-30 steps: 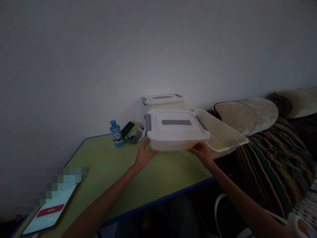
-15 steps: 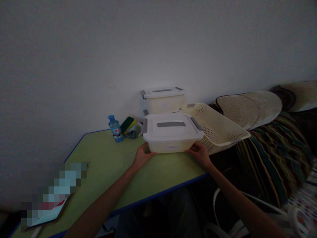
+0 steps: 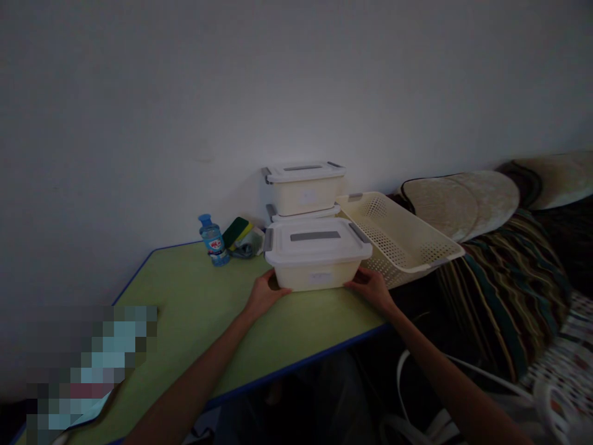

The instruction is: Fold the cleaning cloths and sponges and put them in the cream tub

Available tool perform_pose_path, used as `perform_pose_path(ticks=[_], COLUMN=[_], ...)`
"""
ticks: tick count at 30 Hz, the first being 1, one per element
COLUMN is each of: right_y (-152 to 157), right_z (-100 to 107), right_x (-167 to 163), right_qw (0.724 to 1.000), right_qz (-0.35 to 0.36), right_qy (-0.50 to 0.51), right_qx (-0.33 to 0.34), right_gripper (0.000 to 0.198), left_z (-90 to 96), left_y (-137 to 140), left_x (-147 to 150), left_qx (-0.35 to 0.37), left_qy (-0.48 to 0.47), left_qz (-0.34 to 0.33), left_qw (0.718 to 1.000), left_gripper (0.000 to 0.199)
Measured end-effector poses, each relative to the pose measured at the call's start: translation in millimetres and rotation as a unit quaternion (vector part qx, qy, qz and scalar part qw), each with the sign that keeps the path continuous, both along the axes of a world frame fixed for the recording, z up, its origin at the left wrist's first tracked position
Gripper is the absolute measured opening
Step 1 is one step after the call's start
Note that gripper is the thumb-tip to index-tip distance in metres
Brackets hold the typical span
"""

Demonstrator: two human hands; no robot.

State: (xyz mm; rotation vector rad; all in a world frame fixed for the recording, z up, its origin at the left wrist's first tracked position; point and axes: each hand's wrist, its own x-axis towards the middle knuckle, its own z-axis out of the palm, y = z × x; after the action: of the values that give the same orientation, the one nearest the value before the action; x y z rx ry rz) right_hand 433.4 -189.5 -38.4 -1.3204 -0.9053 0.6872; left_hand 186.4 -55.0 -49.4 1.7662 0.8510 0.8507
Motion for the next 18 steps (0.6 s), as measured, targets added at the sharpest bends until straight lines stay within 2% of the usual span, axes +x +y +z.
perform_pose_path(ticks=[4,6,9,10,11,14,16,18], right_y=[0.6,0.7,1.4,2.0,3.0,8.1,13.7,20.9], right_z=[-1.5,-2.6,-2.5,-1.2,0.8,13.4,27.1,43.7], right_x=[0.4,3.3,12.9,17.3,22.0,35.6,42.6,47.0], right_qw=[1.000,1.000,0.999,0.998,0.998,0.997,0.995,0.993], right_qz=[0.007,0.013,0.027,0.030,0.031,0.015,0.002,-0.004], right_qy=[0.015,0.025,0.041,0.045,0.051,0.075,0.095,0.113], right_qx=[-0.006,-0.006,-0.011,-0.012,-0.012,0.007,0.023,0.028], right_gripper=[0.038,0.041,0.044,0.041,0.037,0.027,0.027,0.028], left_z=[0.2,1.2,6.1,9.1,13.1,31.6,48.8,66.6], left_y=[1.9,6.1,16.8,21.3,26.2,42.0,52.0,59.4], left_x=[-3.8,-10.0,-21.5,-24.6,-26.7,-26.2,-20.3,-10.7], left_qx=[0.036,0.043,-0.007,-0.045,-0.088,-0.183,-0.194,-0.193], left_qy=[0.035,0.033,0.005,-0.020,-0.053,-0.166,-0.212,-0.240], left_qz=[0.002,-0.031,-0.127,-0.133,-0.114,0.020,0.065,0.081], left_qw=[0.999,0.998,0.992,0.990,0.988,0.969,0.955,0.948], left_gripper=[0.053,0.058,0.054,0.048,0.043,0.038,0.035,0.032])
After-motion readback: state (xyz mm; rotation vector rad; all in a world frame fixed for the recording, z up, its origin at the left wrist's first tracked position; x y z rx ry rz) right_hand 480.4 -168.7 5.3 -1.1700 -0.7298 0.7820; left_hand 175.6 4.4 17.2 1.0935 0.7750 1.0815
